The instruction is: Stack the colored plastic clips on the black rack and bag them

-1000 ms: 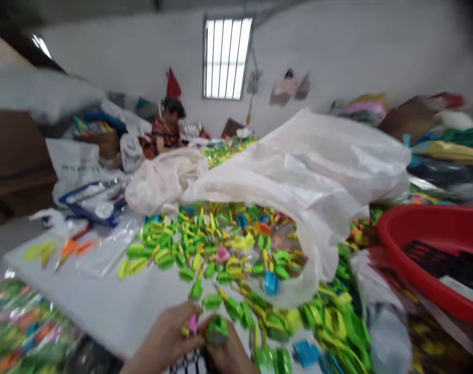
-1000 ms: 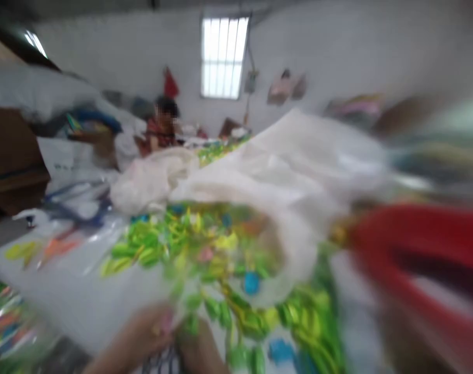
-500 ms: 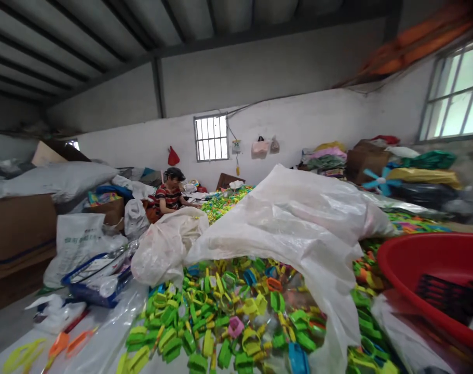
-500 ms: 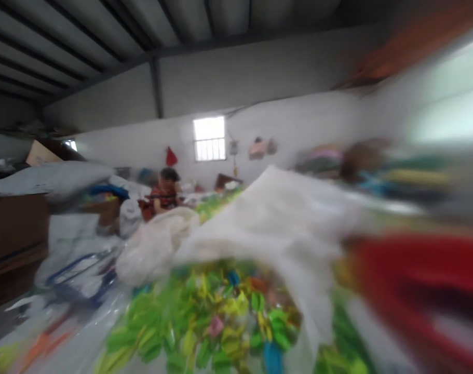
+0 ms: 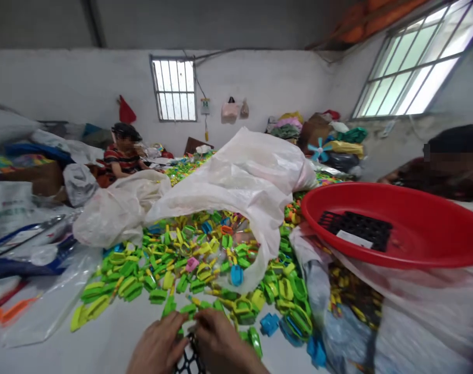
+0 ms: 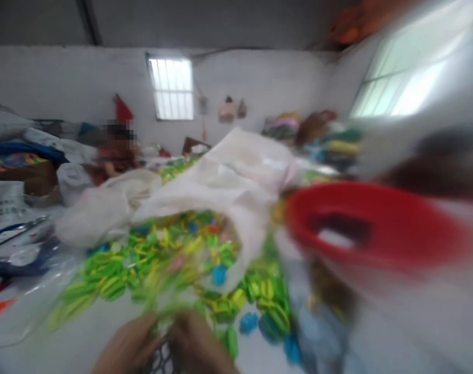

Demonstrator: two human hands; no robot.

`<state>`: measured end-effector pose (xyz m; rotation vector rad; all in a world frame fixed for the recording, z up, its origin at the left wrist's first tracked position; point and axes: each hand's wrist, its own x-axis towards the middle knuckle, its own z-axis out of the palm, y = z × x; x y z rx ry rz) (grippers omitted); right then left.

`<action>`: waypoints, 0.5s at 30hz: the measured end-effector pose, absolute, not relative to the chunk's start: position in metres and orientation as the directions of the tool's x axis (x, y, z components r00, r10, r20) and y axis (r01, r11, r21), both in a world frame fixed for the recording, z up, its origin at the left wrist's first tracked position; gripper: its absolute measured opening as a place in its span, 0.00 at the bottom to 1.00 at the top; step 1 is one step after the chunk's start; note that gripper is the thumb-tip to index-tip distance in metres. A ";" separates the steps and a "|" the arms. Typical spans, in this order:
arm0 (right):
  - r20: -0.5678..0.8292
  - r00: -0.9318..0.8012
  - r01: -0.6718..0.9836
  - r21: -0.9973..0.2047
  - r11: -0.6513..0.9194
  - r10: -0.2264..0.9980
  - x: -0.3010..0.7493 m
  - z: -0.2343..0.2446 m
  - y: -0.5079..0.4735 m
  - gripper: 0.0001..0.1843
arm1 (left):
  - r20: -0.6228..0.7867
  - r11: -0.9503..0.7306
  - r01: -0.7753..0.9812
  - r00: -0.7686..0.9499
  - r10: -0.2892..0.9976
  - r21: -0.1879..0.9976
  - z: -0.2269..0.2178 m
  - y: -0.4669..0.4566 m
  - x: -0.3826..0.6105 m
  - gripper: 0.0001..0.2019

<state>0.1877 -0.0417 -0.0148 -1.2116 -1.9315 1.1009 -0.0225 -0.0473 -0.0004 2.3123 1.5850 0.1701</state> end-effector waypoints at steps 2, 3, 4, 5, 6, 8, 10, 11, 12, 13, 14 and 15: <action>0.103 -0.372 0.513 -0.805 0.297 0.923 0.217 0.001 -0.015 0.14 | -0.054 -0.357 0.896 0.384 0.922 0.264 0.007 -0.046 -0.022 0.20; 0.122 -0.341 0.580 -0.753 0.311 0.932 0.233 0.011 0.001 0.12 | -0.038 -0.373 0.895 0.393 0.919 0.246 0.011 -0.045 -0.021 0.20; 0.147 -0.304 0.641 -0.699 0.317 0.941 0.247 0.022 0.018 0.11 | -0.020 -0.388 0.891 0.404 0.915 0.236 0.016 -0.043 -0.020 0.19; 0.173 -0.275 0.695 -0.644 0.320 0.946 0.260 0.034 0.036 0.11 | -0.001 -0.404 0.884 0.416 0.909 0.233 0.019 -0.040 -0.020 0.19; 0.198 -0.241 0.746 -0.588 0.311 0.950 0.270 0.046 0.055 0.12 | 0.019 -0.419 0.877 0.427 0.904 0.234 0.022 -0.038 -0.020 0.18; 0.203 -0.203 0.858 -0.436 0.274 0.958 0.282 0.064 0.094 0.13 | 0.054 -0.442 0.866 0.442 0.895 0.232 0.023 -0.033 -0.020 0.16; 0.180 -0.158 0.932 -0.298 0.207 0.971 0.283 0.074 0.129 0.15 | 0.084 -0.441 0.871 0.433 0.897 0.219 0.020 -0.031 -0.021 0.16; 0.166 -0.135 0.949 -0.262 0.176 0.977 0.281 0.076 0.144 0.16 | 0.099 -0.434 0.875 0.423 0.901 0.213 0.017 -0.031 -0.021 0.16; 0.154 -0.109 0.957 -0.251 0.146 0.982 0.279 0.076 0.156 0.16 | 0.114 -0.431 0.878 0.416 0.902 0.209 0.015 -0.031 -0.022 0.16; 0.144 -0.088 0.958 -0.259 0.123 0.986 0.276 0.075 0.166 0.16 | 0.125 -0.430 0.878 0.413 0.902 0.208 0.014 -0.031 -0.022 0.16; 0.138 -0.069 0.956 -0.276 0.105 0.988 0.274 0.073 0.173 0.16 | 0.129 -0.431 0.877 0.412 0.902 0.211 0.013 -0.031 -0.023 0.16; 0.135 -0.053 0.953 -0.289 0.091 0.989 0.273 0.071 0.177 0.16 | 0.129 -0.436 0.874 0.417 0.900 0.216 0.014 -0.031 -0.023 0.15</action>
